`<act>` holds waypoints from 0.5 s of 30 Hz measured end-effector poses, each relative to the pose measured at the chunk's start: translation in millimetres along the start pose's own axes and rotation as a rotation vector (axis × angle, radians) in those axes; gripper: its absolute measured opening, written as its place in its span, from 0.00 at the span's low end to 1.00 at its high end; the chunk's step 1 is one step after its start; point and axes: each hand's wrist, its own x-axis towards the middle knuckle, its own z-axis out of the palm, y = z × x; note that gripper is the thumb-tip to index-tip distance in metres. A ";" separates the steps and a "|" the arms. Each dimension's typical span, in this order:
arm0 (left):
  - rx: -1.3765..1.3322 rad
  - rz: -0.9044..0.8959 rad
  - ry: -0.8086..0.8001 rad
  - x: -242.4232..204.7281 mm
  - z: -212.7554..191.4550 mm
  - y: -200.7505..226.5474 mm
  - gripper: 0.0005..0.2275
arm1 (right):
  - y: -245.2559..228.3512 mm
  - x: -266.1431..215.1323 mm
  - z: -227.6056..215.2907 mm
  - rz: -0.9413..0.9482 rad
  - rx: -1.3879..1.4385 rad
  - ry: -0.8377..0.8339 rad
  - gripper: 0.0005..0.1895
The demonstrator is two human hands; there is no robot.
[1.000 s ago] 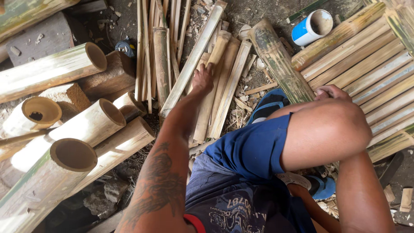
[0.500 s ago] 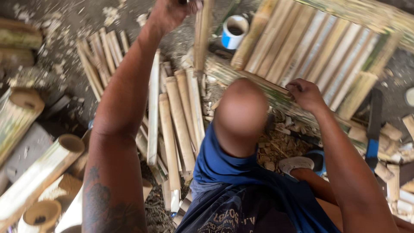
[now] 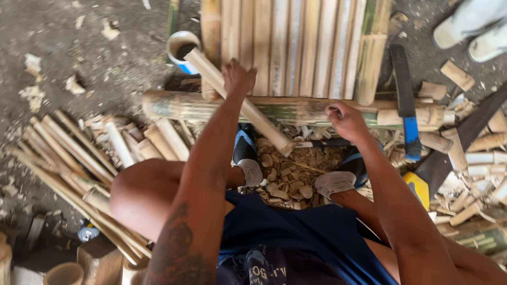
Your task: The person assembles a bamboo structure by placing split bamboo strips into a frame and securing them with a hammer and nails. They repeatedly adjust the strips and hammer them into place.
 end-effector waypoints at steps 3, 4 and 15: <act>0.072 -0.063 0.187 -60.4 38.2 -11.5 0.40 | 14.4 -16.0 -3.6 -0.039 -0.159 0.107 0.14; 0.125 0.003 0.263 -76.9 43.5 -22.3 0.36 | 17.8 -20.5 -10.3 -0.045 -0.252 0.244 0.13; -0.196 -0.751 0.592 -90.4 17.9 -97.0 0.36 | 96.2 -72.2 -88.5 0.467 -0.336 0.527 0.36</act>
